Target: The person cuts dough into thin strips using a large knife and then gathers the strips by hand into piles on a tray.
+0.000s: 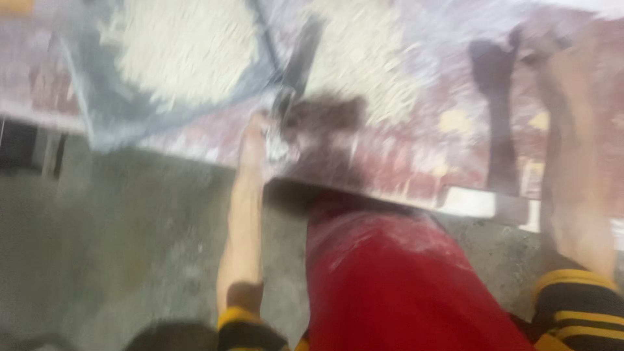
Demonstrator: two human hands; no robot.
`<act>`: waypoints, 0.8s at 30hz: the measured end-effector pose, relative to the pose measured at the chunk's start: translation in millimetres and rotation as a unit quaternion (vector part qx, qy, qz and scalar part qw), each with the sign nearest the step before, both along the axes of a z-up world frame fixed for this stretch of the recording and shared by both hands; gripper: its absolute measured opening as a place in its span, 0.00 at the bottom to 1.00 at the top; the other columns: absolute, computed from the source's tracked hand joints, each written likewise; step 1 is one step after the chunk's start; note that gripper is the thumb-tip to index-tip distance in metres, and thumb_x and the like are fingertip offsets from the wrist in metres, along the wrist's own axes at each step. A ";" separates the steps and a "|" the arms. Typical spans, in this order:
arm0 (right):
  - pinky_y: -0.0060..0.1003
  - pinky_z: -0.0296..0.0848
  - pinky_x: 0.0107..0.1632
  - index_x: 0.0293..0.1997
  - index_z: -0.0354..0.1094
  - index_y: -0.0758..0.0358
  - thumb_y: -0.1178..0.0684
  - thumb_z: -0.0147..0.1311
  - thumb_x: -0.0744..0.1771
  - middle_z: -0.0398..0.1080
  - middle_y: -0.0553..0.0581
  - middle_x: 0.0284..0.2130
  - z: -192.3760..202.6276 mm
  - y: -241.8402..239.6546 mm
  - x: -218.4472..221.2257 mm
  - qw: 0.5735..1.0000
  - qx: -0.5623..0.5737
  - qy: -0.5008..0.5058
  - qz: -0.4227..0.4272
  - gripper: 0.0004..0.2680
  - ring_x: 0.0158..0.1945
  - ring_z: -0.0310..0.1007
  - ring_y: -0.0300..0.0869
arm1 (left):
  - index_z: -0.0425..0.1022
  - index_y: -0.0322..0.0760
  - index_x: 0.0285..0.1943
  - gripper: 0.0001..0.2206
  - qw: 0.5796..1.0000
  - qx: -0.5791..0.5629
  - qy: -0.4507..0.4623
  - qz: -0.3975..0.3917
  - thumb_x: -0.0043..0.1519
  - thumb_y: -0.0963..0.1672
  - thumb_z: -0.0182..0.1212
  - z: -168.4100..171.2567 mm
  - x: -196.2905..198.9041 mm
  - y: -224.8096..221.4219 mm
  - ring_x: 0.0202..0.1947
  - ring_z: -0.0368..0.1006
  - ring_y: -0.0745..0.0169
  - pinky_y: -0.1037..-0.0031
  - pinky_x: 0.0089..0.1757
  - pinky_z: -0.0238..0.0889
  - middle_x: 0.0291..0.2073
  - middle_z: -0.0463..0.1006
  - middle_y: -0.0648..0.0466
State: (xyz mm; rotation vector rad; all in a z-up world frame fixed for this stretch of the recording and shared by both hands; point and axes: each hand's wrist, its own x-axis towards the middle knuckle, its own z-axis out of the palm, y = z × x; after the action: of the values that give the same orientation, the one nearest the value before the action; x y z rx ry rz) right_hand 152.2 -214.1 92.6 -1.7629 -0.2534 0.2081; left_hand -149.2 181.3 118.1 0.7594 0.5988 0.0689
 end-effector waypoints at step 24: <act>0.42 0.77 0.41 0.44 0.76 0.59 0.47 0.54 0.69 0.79 0.55 0.39 45.8 -86.5 -38.7 0.973 0.033 0.126 -0.189 0.09 0.35 0.76 0.38 | 0.75 0.31 0.45 0.12 0.506 0.826 -0.191 -0.160 0.56 0.44 0.58 -36.1 204.9 -346.3 0.44 0.73 0.42 0.54 0.42 0.68 0.41 0.77 0.41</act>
State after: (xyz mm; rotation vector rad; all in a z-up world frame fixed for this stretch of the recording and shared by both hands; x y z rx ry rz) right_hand 113.5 -300.6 138.4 -1.6636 0.2558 0.1436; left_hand 55.6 -165.0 82.0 2.6608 -0.3051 0.5096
